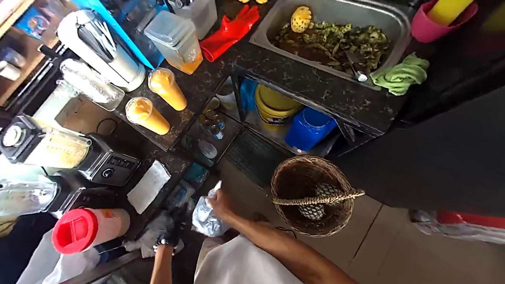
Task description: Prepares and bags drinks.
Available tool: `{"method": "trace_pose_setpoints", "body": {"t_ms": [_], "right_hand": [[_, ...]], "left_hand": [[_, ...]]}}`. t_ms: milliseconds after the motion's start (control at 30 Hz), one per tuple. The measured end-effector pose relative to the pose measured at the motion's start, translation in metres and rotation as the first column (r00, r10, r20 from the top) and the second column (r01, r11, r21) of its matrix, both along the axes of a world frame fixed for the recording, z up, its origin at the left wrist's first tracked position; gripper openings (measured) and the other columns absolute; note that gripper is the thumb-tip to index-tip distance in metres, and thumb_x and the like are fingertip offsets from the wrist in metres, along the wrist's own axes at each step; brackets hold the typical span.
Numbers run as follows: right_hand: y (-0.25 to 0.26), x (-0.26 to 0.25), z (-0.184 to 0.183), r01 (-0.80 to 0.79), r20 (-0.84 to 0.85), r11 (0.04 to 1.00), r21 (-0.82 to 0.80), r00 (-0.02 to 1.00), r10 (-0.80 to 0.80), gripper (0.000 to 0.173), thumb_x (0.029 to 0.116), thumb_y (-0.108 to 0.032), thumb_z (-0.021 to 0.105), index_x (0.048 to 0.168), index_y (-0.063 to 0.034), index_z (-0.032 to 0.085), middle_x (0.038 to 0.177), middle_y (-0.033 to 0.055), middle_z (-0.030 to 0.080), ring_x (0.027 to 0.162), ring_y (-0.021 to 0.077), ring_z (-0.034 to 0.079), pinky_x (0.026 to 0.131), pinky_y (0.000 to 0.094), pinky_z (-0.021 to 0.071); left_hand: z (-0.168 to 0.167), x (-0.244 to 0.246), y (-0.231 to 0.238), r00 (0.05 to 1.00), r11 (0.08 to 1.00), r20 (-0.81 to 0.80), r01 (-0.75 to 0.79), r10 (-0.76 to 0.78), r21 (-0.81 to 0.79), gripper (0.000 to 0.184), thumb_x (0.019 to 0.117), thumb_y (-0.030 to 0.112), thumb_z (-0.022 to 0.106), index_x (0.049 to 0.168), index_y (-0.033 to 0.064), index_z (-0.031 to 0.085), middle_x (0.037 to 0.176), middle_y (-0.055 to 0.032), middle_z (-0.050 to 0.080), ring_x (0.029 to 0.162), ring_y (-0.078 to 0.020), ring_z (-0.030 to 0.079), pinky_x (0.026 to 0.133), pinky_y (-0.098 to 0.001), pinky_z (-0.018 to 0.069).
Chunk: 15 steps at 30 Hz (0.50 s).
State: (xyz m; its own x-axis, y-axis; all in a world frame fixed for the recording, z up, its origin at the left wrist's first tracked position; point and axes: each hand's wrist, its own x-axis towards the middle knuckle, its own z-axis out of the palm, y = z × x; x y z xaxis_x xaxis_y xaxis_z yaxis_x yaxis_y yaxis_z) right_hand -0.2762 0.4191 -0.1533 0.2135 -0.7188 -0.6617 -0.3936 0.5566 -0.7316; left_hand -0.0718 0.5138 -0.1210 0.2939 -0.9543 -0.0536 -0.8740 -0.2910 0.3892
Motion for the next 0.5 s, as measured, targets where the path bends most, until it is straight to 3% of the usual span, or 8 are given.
{"method": "trace_pose_setpoints", "body": {"t_ms": [33,67,133,167,200,267,367,500], "right_hand": [[0.007,0.008,0.006,-0.007,0.074,1.000,-0.026,0.997,0.009,0.043,0.1000,-0.024,0.063,0.129,0.0078,0.056,0.119,0.0275,0.064,0.112,0.0391,0.063,0.098,0.0553,0.0501],[0.013,0.015,0.016,-0.035,0.146,0.998,-0.052,0.988,0.042,0.042,0.0960,-0.013,0.066,0.130,0.0086,0.054,0.120,0.0287,0.063,0.114,0.0398,0.063,0.099,0.0552,0.0496],[0.023,0.025,0.035,-0.056,0.294,0.998,-0.018,0.954,0.059,0.055,0.0856,-0.002,0.074,0.135,0.0077,0.051,0.126,0.0292,0.061,0.119,0.0386,0.061,0.102,0.0538,0.0488],[0.025,0.027,0.039,-0.048,0.378,0.998,0.029,0.925,0.034,0.060,0.0820,0.000,0.078,0.135,0.0071,0.050,0.126,0.0273,0.061,0.117,0.0351,0.062,0.102,0.0504,0.0504],[0.025,0.028,0.039,-0.024,0.468,0.996,0.085,0.884,-0.018,0.059,0.0804,0.001,0.079,0.132,0.0066,0.051,0.120,0.0236,0.061,0.110,0.0300,0.063,0.097,0.0458,0.0534],[0.017,0.024,0.039,0.024,0.603,0.955,0.295,0.771,-0.205,0.045,0.0884,-0.004,0.073,0.127,0.0030,0.052,0.110,0.0149,0.061,0.097,0.0205,0.062,0.089,0.0384,0.0538],[-0.012,0.014,0.042,0.001,0.670,0.842,0.539,0.606,-0.430,0.022,0.1064,-0.022,0.049,0.118,-0.0048,0.056,0.099,0.0058,0.065,0.090,0.0145,0.065,0.085,0.0346,0.0549],[-0.071,0.007,0.045,0.083,0.607,0.808,0.583,0.617,-0.501,0.026,0.1071,-0.029,0.047,0.119,-0.0071,0.056,0.097,0.0066,0.066,0.088,0.0174,0.067,0.081,0.0375,0.0576]], "left_hand": [[0.054,-0.028,-0.010,0.925,0.932,-0.321,-0.079,0.200,0.354,0.037,0.1102,0.023,0.046,0.132,-0.0034,0.059,0.119,-0.0225,0.065,0.104,-0.0222,0.062,0.094,-0.0334,0.0499],[0.082,-0.055,-0.021,0.835,0.886,-0.440,-0.114,0.331,0.450,0.034,0.1085,0.017,0.048,0.131,-0.0058,0.058,0.116,-0.0216,0.065,0.097,-0.0221,0.062,0.088,-0.0362,0.0523],[0.129,-0.093,-0.057,0.710,0.676,-0.385,-0.174,0.590,0.716,0.029,0.1100,0.012,0.043,0.136,0.0007,0.051,0.118,-0.0124,0.062,0.098,-0.0181,0.061,0.089,-0.0340,0.0505],[0.122,-0.084,-0.054,0.652,0.741,-0.517,-0.102,0.554,0.664,0.032,0.1097,0.007,0.042,0.139,-0.0044,0.045,0.121,-0.0171,0.060,0.100,-0.0204,0.061,0.089,-0.0343,0.0505],[0.068,-0.057,-0.029,0.582,0.962,-0.782,-0.004,0.224,0.272,0.035,0.1057,0.004,0.046,0.131,-0.0201,0.046,0.108,-0.0293,0.063,0.087,-0.0232,0.066,0.072,-0.0323,0.0571],[0.028,-0.033,-0.023,0.488,0.967,-0.836,-0.091,0.250,0.236,0.037,0.1063,0.013,0.050,0.136,-0.0082,0.049,0.115,-0.0194,0.065,0.095,-0.0165,0.065,0.081,-0.0333,0.0575],[0.030,-0.005,-0.018,0.626,0.942,-0.705,-0.197,0.333,0.270,0.040,0.1006,0.007,0.057,0.138,-0.0064,0.053,0.131,-0.0194,0.063,0.115,-0.0190,0.062,0.102,-0.0366,0.0511],[-0.002,0.065,0.012,0.906,0.884,-0.165,-0.317,0.389,0.342,0.040,0.0957,0.028,0.070,0.122,-0.0025,0.066,0.114,-0.0276,0.069,0.108,-0.0424,0.066,0.094,-0.0629,0.0505]]}}
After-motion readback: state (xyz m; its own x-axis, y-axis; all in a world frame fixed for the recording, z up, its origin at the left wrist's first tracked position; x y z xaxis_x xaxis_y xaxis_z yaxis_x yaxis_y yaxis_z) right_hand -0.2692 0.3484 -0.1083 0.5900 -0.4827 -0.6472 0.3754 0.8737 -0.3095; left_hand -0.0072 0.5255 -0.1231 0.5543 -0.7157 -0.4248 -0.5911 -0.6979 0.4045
